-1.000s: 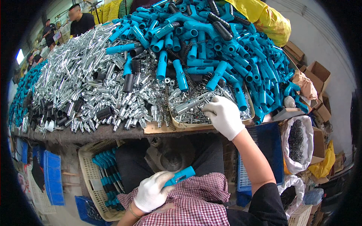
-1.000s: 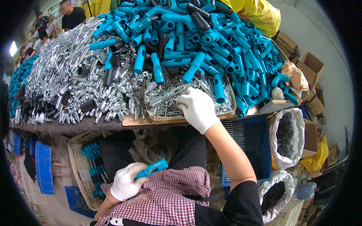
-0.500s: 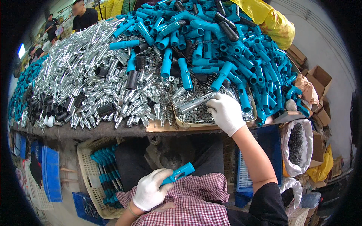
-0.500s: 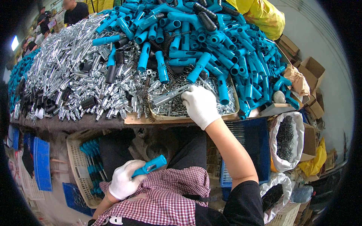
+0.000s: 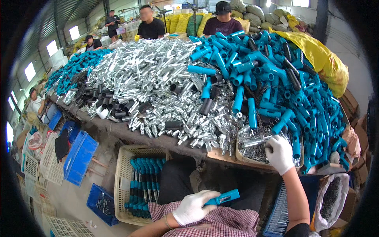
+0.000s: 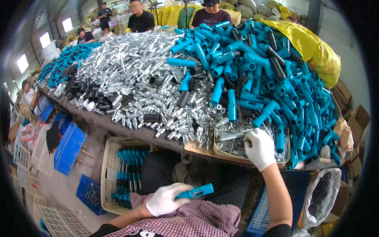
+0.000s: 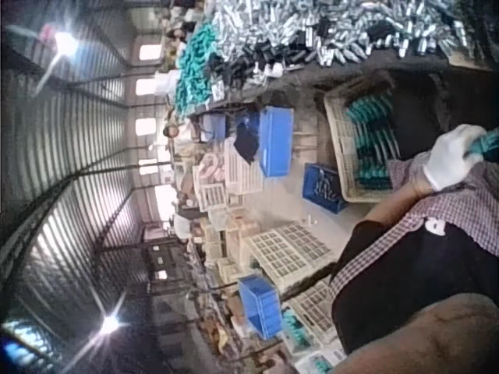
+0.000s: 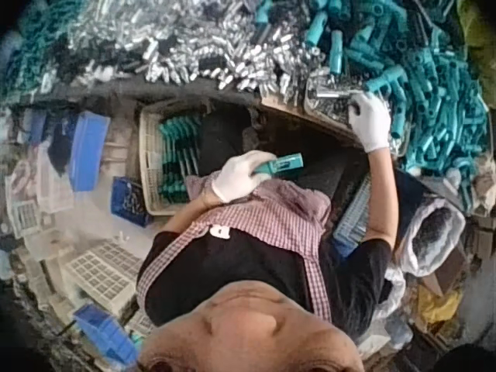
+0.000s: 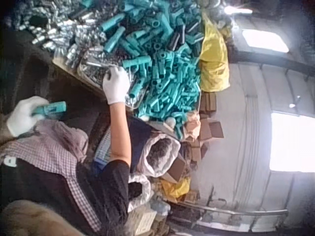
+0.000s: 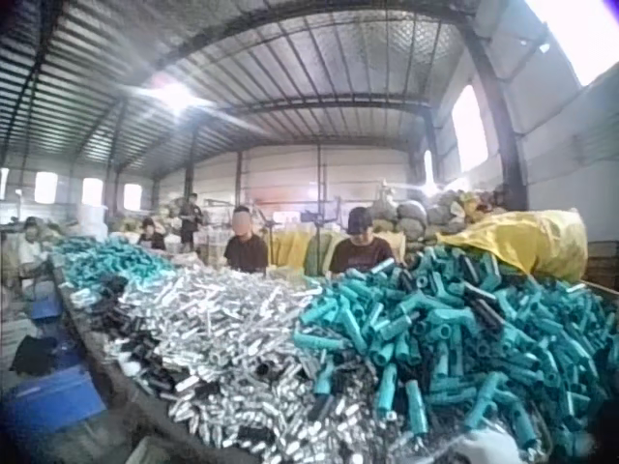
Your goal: The person fastens an apron buckle, then assembles mechanical components by inserting metal pins and springs into metal cylinders and fitting them into plastic handles by hand.
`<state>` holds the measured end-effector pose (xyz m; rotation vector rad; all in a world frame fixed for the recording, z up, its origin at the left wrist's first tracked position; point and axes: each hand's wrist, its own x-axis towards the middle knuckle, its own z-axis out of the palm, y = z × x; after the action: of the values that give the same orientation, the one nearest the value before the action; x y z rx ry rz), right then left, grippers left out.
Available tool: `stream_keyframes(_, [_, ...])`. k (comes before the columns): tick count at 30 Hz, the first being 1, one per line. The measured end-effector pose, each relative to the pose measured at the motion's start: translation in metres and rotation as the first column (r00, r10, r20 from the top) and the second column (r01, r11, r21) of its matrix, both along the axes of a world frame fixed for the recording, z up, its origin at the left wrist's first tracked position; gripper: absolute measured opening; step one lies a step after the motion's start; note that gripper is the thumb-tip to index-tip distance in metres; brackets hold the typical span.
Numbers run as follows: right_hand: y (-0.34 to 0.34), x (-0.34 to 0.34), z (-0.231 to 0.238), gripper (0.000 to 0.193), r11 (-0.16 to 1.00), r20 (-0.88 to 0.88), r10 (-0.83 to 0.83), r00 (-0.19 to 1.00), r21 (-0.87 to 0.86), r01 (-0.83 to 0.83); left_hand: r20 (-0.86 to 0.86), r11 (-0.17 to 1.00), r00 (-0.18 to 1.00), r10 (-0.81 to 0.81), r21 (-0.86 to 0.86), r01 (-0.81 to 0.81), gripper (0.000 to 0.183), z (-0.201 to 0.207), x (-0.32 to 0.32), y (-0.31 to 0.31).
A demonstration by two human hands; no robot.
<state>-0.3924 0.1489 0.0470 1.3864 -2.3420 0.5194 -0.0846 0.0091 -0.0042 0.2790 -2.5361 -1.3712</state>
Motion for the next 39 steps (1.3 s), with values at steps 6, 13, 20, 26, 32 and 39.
stream_keyframes(6, [0.007, 0.026, 0.015, 0.008, 0.926, 0.512, 0.048, 0.858, -0.344, 0.153, -0.016, 0.976, 0.994, 0.107, 0.190, -0.102, 0.043, -0.012, 0.007, -0.005])
stream_keyframes(13, [0.008, 0.121, -0.018, 0.012, 0.880, 0.878, 0.394, 0.272, -0.445, 0.163, -0.016, 0.715, 0.992, 0.127, 0.695, -0.080, 0.050, -0.016, 0.001, -0.008])
stream_keyframes(20, [-0.019, 0.158, -0.036, 0.016, 0.921, 0.803, 0.353, 0.480, -0.389, -0.026, 0.072, 0.596, 0.978, 0.198, 0.783, -0.178, 0.045, 0.006, 0.004, -0.015])
stream_keyframes(26, [-0.024, 0.162, -0.044, 0.016, 0.918, 0.816, 0.370, 0.444, -0.395, -0.038, 0.065, 0.577, 0.967, 0.247, 0.792, -0.200, 0.051, -0.010, 0.002, -0.011])
stream_keyframes(32, [-0.022, 0.169, -0.047, 0.021, 0.943, 0.710, 0.311, 0.632, -0.312, -0.113, 0.045, 0.746, 0.960, 0.277, 0.620, -0.244, 0.050, -0.018, 0.007, -0.002])
stream_keyframes(39, [-0.018, 0.167, -0.063, 0.029, 0.945, 0.947, 0.312, 0.078, -0.318, 0.075, 0.027, 0.736, 0.973, 0.230, 0.649, -0.192, 0.049, -0.020, 0.014, -0.006])
